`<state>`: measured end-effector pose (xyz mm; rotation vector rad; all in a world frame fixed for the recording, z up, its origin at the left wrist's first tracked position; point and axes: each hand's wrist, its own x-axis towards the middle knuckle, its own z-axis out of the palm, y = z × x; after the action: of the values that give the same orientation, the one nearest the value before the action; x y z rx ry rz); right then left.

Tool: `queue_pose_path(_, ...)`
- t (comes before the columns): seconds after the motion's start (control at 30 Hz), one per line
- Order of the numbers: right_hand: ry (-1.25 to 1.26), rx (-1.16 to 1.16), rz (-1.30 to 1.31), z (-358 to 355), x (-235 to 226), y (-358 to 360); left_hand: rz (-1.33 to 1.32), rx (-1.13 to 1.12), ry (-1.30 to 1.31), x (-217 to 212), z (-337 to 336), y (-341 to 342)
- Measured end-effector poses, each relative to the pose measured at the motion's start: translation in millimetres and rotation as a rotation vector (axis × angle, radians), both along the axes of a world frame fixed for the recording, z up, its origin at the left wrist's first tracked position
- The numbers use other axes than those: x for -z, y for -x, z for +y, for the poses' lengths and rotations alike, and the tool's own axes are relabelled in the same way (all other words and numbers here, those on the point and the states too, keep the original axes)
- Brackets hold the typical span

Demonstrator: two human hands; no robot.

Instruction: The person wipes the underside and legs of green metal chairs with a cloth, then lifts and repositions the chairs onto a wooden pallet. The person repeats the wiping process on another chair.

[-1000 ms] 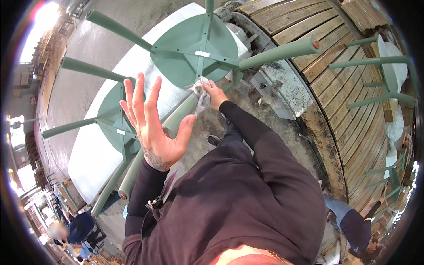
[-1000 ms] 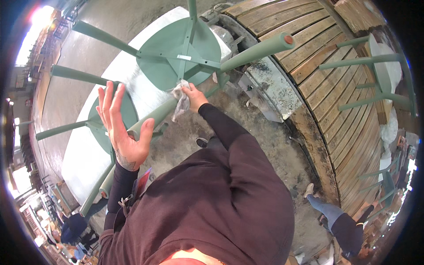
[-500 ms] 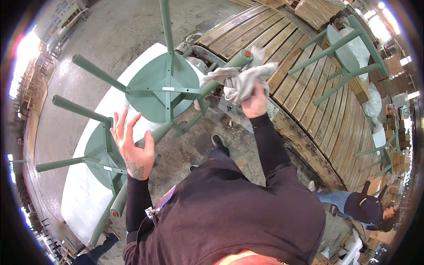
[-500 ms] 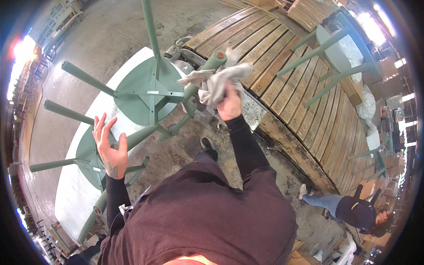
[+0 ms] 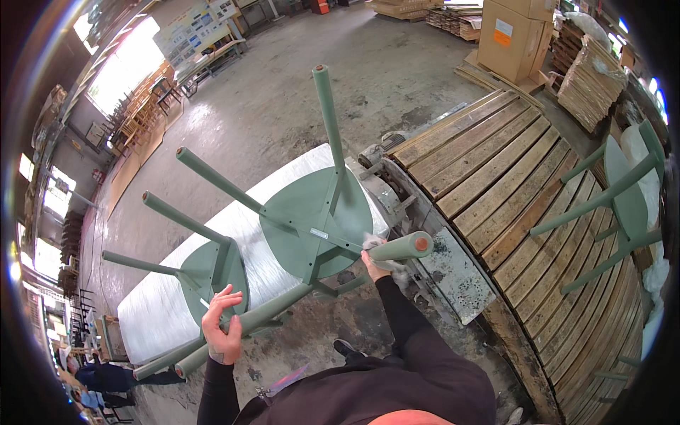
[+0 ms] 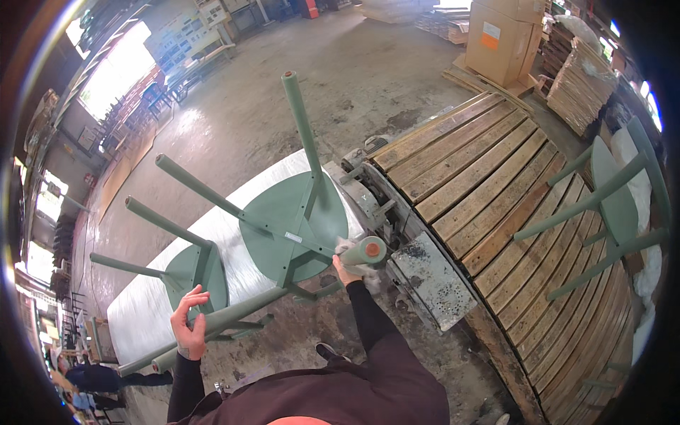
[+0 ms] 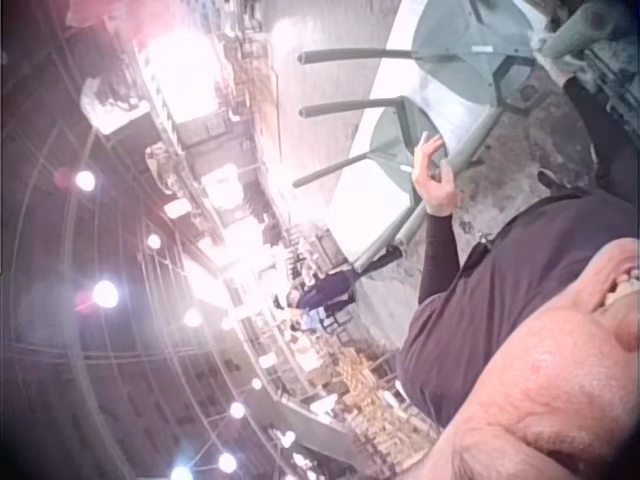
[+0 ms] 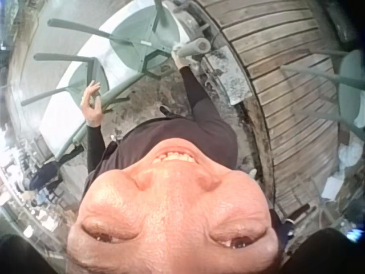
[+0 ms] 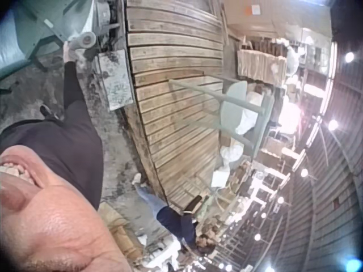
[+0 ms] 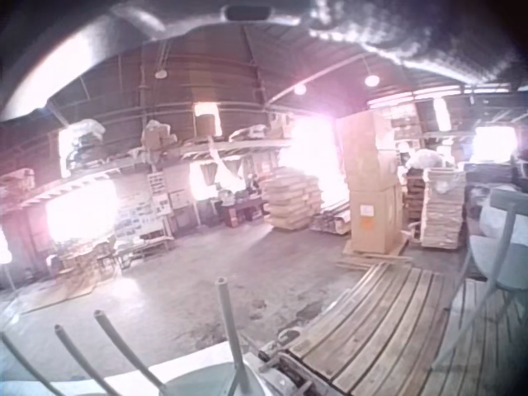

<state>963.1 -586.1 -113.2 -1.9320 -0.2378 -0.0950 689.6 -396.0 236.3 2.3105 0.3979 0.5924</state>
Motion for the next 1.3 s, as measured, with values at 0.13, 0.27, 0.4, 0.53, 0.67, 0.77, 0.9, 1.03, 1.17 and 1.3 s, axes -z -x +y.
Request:
queue_pose_path(0.13,-0.486,-0.344,0.219,-21.8,-38.6,-5.2,0.034,-0.19,0.049,-4.4,-4.0,-4.8)
queue_pose_path(0.27,-0.602,-0.569,-0.082,-69.0,-215.1,-6.5,0.024,-0.27,0.037,9.1,-2.4,44.3)
queue_pose_path(0.4,-0.616,-0.48,-0.544,-100.1,-281.1,-15.7,0.093,-0.223,0.111,28.4,1.2,17.1)
queue_pose_path(0.53,-0.398,-0.483,-0.699,-58.4,-192.6,-31.1,0.063,-0.285,0.191,7.5,-13.0,25.9)
queue_pose_path(0.67,0.115,-0.026,-0.121,1.0,12.6,-3.0,0.119,-0.202,0.22,-5.3,-4.3,8.4)
queue_pose_path(0.77,0.622,-0.258,0.066,18.0,59.9,-18.3,0.049,-0.14,0.269,-0.4,5.1,13.1)
queue_pose_path(0.9,0.079,-0.781,0.849,32.2,25.9,41.2,0.126,-0.296,0.236,-0.2,-13.1,23.6)
queue_pose_path(1.03,0.115,-0.579,-0.102,124.2,-104.5,10.1,0.062,-0.203,0.221,8.6,-4.1,30.4)
queue_pose_path(1.17,0.362,-0.268,-0.152,165.4,-108.9,-87.8,-0.042,0.002,0.217,-0.4,6.4,11.3)
queue_pose_path(1.3,1.045,-0.473,-0.503,171.6,-36.5,54.5,-0.042,-0.024,0.133,9.7,13.2,17.9)
